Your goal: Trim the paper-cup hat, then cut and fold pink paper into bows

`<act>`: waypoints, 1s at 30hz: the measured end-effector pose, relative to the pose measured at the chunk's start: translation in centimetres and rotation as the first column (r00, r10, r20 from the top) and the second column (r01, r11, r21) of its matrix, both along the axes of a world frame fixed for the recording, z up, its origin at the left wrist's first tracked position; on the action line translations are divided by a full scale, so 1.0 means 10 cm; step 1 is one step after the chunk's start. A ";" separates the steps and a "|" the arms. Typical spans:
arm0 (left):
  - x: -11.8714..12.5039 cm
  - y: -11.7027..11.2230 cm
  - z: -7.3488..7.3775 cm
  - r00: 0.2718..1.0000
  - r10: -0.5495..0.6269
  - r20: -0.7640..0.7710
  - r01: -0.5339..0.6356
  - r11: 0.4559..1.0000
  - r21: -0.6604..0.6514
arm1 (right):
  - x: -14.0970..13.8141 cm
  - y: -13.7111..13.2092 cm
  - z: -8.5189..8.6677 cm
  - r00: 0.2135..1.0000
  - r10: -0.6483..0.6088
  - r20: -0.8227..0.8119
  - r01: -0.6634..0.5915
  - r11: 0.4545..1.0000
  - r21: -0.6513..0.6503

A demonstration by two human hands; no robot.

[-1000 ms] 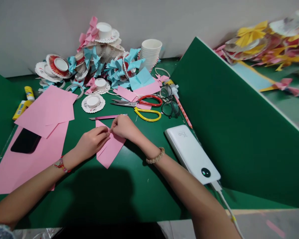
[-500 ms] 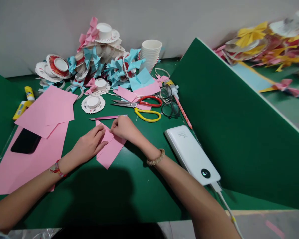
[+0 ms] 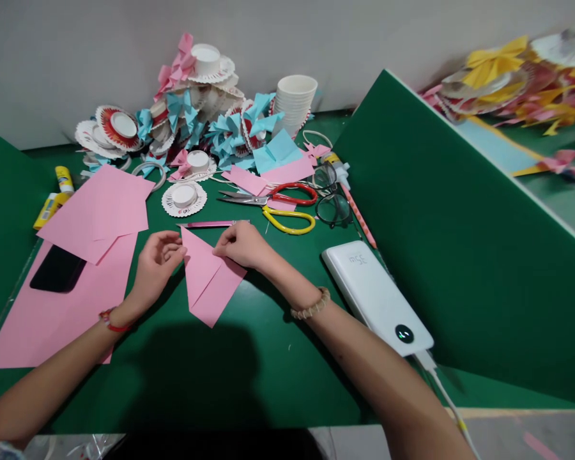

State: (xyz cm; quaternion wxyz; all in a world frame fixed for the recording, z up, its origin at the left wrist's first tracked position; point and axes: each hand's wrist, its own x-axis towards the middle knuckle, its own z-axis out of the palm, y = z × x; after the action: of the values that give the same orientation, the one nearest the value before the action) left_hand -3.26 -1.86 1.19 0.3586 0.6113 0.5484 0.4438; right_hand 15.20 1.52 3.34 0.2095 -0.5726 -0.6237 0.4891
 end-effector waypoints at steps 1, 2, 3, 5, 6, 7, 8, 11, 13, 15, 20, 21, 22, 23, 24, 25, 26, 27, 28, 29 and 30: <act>0.01 -0.02 0.00 0.999 0.001 0.044 0.001 0.999 -0.049 | -0.01 -0.02 0.00 1.000 -0.007 -0.002 0.007 1.000 -0.007; 0.01 -0.05 0.01 0.998 0.005 0.067 0.000 0.997 -0.071 | -0.02 -0.06 0.01 1.000 -0.012 0.008 0.012 1.000 -0.005; 0.01 -0.08 0.02 0.996 0.020 0.091 -0.013 0.997 -0.081 | -0.03 -0.10 0.00 1.000 -0.014 0.023 0.013 1.000 0.007; -0.01 -0.15 0.06 0.983 0.056 0.175 -0.029 0.988 -0.150 | -0.05 -0.19 -0.01 0.999 -0.022 0.035 0.020 0.998 0.054; -0.01 -0.19 0.10 0.970 0.066 0.234 -0.012 0.974 -0.225 | -0.06 -0.24 -0.02 0.999 -0.036 0.018 0.034 0.996 0.081; -0.02 -0.22 0.13 0.954 0.064 0.292 0.032 0.949 -0.313 | -0.07 -0.30 -0.02 0.998 -0.053 -0.016 0.054 0.993 0.103; -0.02 -0.24 0.17 0.939 0.048 0.340 0.097 0.913 -0.396 | -0.08 -0.35 -0.03 0.996 -0.068 -0.056 0.075 0.989 0.124; 0.00 -0.28 0.26 0.932 -0.041 0.359 0.243 0.807 -0.538 | -0.14 -0.50 -0.01 0.983 -0.077 -0.169 0.112 0.971 0.209; 0.03 -0.28 0.29 0.957 -0.039 0.288 0.197 0.814 -0.547 | -0.19 -0.58 0.01 0.975 -0.076 -0.209 0.137 0.946 0.293; 0.04 -0.29 0.32 0.978 -0.015 0.206 0.119 0.856 -0.503 | -0.21 -0.63 0.04 0.972 -0.081 -0.221 0.157 0.924 0.349; 0.01 -0.31 0.41 0.996 -0.088 0.031 0.093 0.919 -0.383 | -0.14 -0.61 0.16 0.981 -0.008 -0.195 0.069 0.950 0.305; 0.01 -0.31 0.43 0.994 -0.107 0.006 0.102 0.923 -0.370 | -0.12 -0.58 0.20 0.982 0.004 -0.191 0.055 0.952 0.301; 0.02 -0.31 0.45 0.992 -0.125 -0.017 0.111 0.928 -0.357 | -0.10 -0.56 0.24 0.982 0.009 -0.187 0.049 0.951 0.304; 0.03 -0.31 0.47 0.989 -0.145 -0.039 0.123 0.932 -0.342 | -0.09 -0.53 0.28 0.983 0.014 -0.183 0.044 0.949 0.311; 0.03 -0.30 0.49 0.985 -0.164 -0.057 0.136 0.935 -0.327 | -0.09 -0.51 0.31 0.984 0.020 -0.177 0.038 0.947 0.320; 0.04 -0.30 0.50 0.980 -0.182 -0.075 0.151 0.938 -0.313 | -0.09 -0.49 0.34 0.986 0.031 -0.167 0.025 0.945 0.327; 0.05 -0.29 0.51 0.975 -0.202 -0.096 0.165 0.939 -0.302 | -0.09 -0.48 0.35 0.987 0.045 -0.152 0.009 0.941 0.338; 0.05 -0.27 0.51 0.968 -0.222 -0.118 0.178 0.938 -0.298 | -0.09 -0.47 0.36 0.990 0.052 -0.133 0.000 0.932 0.361; 0.05 -0.25 0.51 0.960 -0.242 -0.139 0.192 0.935 -0.299 | -0.08 -0.48 0.35 0.994 0.041 -0.105 0.006 0.913 0.408; 0.05 -0.22 0.50 0.950 -0.270 -0.157 0.213 0.928 -0.307 | -0.06 -0.49 0.33 0.998 0.008 -0.062 0.023 0.876 0.482; 0.04 -0.18 0.49 0.935 -0.309 -0.172 0.243 0.915 -0.321 | -0.04 -0.51 0.30 0.999 -0.034 -0.001 0.029 0.813 0.582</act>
State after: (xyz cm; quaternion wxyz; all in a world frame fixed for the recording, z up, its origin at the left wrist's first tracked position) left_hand -2.85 -3.66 6.11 0.4423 0.6678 0.5519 0.2318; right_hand 14.84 -3.60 6.31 0.3797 -0.4936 -0.7347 0.2690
